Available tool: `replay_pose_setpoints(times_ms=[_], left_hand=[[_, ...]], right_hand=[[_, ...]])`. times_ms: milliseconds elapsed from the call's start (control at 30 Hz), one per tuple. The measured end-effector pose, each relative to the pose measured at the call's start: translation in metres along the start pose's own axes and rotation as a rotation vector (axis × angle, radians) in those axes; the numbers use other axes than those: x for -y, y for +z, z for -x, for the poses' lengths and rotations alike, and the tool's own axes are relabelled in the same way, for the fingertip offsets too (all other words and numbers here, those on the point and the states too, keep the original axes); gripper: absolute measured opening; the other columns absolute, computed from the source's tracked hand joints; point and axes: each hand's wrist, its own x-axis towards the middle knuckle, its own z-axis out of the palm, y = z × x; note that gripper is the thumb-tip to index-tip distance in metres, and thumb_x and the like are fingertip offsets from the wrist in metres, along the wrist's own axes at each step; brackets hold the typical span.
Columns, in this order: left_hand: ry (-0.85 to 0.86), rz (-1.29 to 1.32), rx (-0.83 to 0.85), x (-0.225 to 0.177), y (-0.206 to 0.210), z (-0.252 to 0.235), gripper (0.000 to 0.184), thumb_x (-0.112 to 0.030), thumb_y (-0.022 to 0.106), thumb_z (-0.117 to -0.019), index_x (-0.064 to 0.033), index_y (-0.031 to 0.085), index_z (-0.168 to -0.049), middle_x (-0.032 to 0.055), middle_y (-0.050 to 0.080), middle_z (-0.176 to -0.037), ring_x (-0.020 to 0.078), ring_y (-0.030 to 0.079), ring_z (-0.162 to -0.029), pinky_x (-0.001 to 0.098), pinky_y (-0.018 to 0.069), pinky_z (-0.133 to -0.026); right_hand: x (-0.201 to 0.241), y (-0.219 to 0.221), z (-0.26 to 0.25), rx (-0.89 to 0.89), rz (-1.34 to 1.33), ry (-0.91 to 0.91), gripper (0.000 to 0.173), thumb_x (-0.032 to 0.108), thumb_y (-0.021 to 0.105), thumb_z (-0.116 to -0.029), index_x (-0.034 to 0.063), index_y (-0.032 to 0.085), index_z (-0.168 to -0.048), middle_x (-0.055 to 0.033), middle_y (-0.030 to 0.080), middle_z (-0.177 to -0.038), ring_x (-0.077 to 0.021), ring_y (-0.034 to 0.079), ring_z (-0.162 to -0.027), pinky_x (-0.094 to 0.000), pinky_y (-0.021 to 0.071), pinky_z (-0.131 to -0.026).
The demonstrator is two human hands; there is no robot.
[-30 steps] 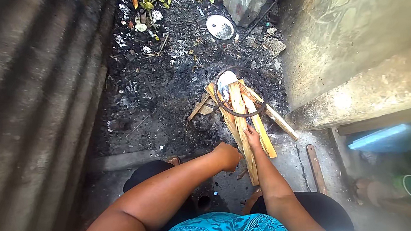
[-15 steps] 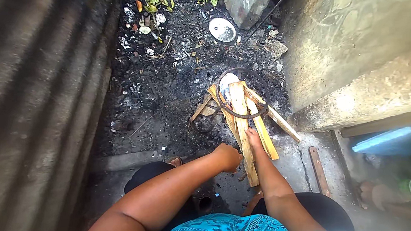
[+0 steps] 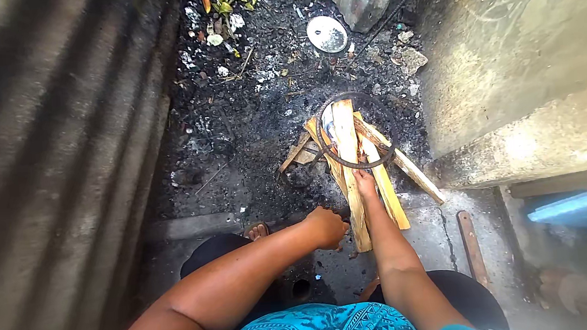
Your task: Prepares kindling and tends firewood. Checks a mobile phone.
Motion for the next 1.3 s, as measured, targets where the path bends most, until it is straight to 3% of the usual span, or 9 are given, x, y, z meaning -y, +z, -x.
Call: replay_pose_setpoints(times_ms=[267,400,700,967,1067,1133,1167,1200,1300], left_hand=[[0.006,-0.003,-0.003,0.002,0.000,0.000,0.055,-0.039,0.062,-0.1010,-0.0074,0.051,-0.145,0.0229,0.057,-0.140,0.0451,0.056,-0.128,0.0662,0.0456,-0.098],[0.007,-0.004,0.003,0.000,0.000,-0.001,0.056,-0.040,0.062,-0.1012,-0.0078,0.051,-0.145,0.0224,0.057,-0.141,0.0447,0.055,-0.129,0.0658,0.0450,-0.099],[0.014,-0.004,-0.002,-0.007,-0.003,-0.003,0.053,-0.037,0.063,-0.1007,-0.0072,0.052,-0.143,0.0225,0.057,-0.141,0.0452,0.055,-0.128,0.0664,0.0453,-0.097],[-0.012,-0.029,0.009,-0.012,-0.002,0.001,0.056,-0.040,0.062,-0.1013,-0.0048,0.052,-0.143,0.0228,0.056,-0.141,0.0453,0.056,-0.128,0.0667,0.0471,-0.095],[-0.074,-0.023,0.070,-0.016,-0.004,0.008,0.047,-0.038,0.065,-0.0995,0.0029,0.064,-0.122,0.0259,0.064,-0.124,0.0463,0.062,-0.117,0.0680,0.0496,-0.088],[-0.112,-0.032,0.124,-0.019,-0.006,0.013,0.041,-0.035,0.068,-0.0978,0.0042,0.067,-0.111,0.0262,0.067,-0.115,0.0454,0.064,-0.111,0.0673,0.0498,-0.085],[-0.115,-0.044,0.144,-0.021,-0.006,0.014,0.038,-0.032,0.069,-0.0972,0.0048,0.068,-0.108,0.0261,0.067,-0.113,0.0451,0.064,-0.110,0.0669,0.0498,-0.084],[-0.112,-0.059,0.159,-0.023,-0.005,0.016,0.036,-0.030,0.070,-0.0962,0.0052,0.068,-0.106,0.0259,0.067,-0.112,0.0447,0.064,-0.108,0.0664,0.0500,-0.084],[-0.096,-0.105,0.174,-0.026,-0.003,0.021,0.033,-0.027,0.072,-0.0949,0.0047,0.069,-0.104,0.0247,0.068,-0.110,0.0433,0.065,-0.106,0.0648,0.0504,-0.083]], right_hand=[[-0.002,-0.006,-0.007,-0.011,0.133,-0.037,0.038,0.027,0.054,-0.1085,0.0006,0.065,-0.134,-0.0228,0.063,-0.137,-0.0346,0.057,-0.132,-0.0534,0.0405,-0.115],[-0.009,-0.005,-0.010,-0.030,0.159,-0.109,0.038,0.026,0.057,-0.1070,0.0038,0.064,-0.138,-0.0205,0.050,-0.153,-0.0342,0.046,-0.144,-0.0523,0.0358,-0.120],[-0.005,-0.004,0.003,-0.035,0.347,-0.096,0.047,0.036,0.059,-0.1054,0.0023,0.061,-0.139,-0.0236,0.061,-0.136,-0.0381,0.058,-0.129,-0.0561,0.0440,-0.112],[0.008,-0.019,0.028,-0.106,0.445,0.036,0.057,0.041,0.057,-0.1053,0.0019,0.053,-0.147,-0.0239,0.053,-0.148,-0.0394,0.052,-0.137,-0.0556,0.0415,-0.115],[0.032,-0.022,0.049,-0.065,0.466,0.239,0.050,0.040,0.050,-0.1076,-0.0012,0.060,-0.135,-0.0249,0.059,-0.139,-0.0378,0.059,-0.129,-0.0554,0.0465,-0.109],[0.043,-0.018,0.059,0.100,0.443,0.318,0.043,0.034,0.048,-0.1087,-0.0010,0.065,-0.127,-0.0216,0.068,-0.122,-0.0303,0.068,-0.104,-0.0484,0.0540,-0.093],[0.047,-0.014,0.064,0.167,0.399,0.324,0.040,0.033,0.049,-0.1086,0.0004,0.066,-0.124,-0.0173,0.067,-0.111,-0.0233,0.065,-0.087,-0.0417,0.0540,-0.081],[0.053,-0.011,0.070,0.207,0.358,0.312,0.038,0.033,0.051,-0.1083,0.0007,0.066,-0.123,-0.0151,0.067,-0.107,-0.0199,0.063,-0.079,-0.0386,0.0536,-0.077],[0.099,-0.011,0.099,0.241,0.271,0.143,0.038,0.033,0.049,-0.1103,-0.0011,0.066,-0.117,-0.0148,0.068,-0.099,-0.0183,0.063,-0.073,-0.0375,0.0555,-0.074]])
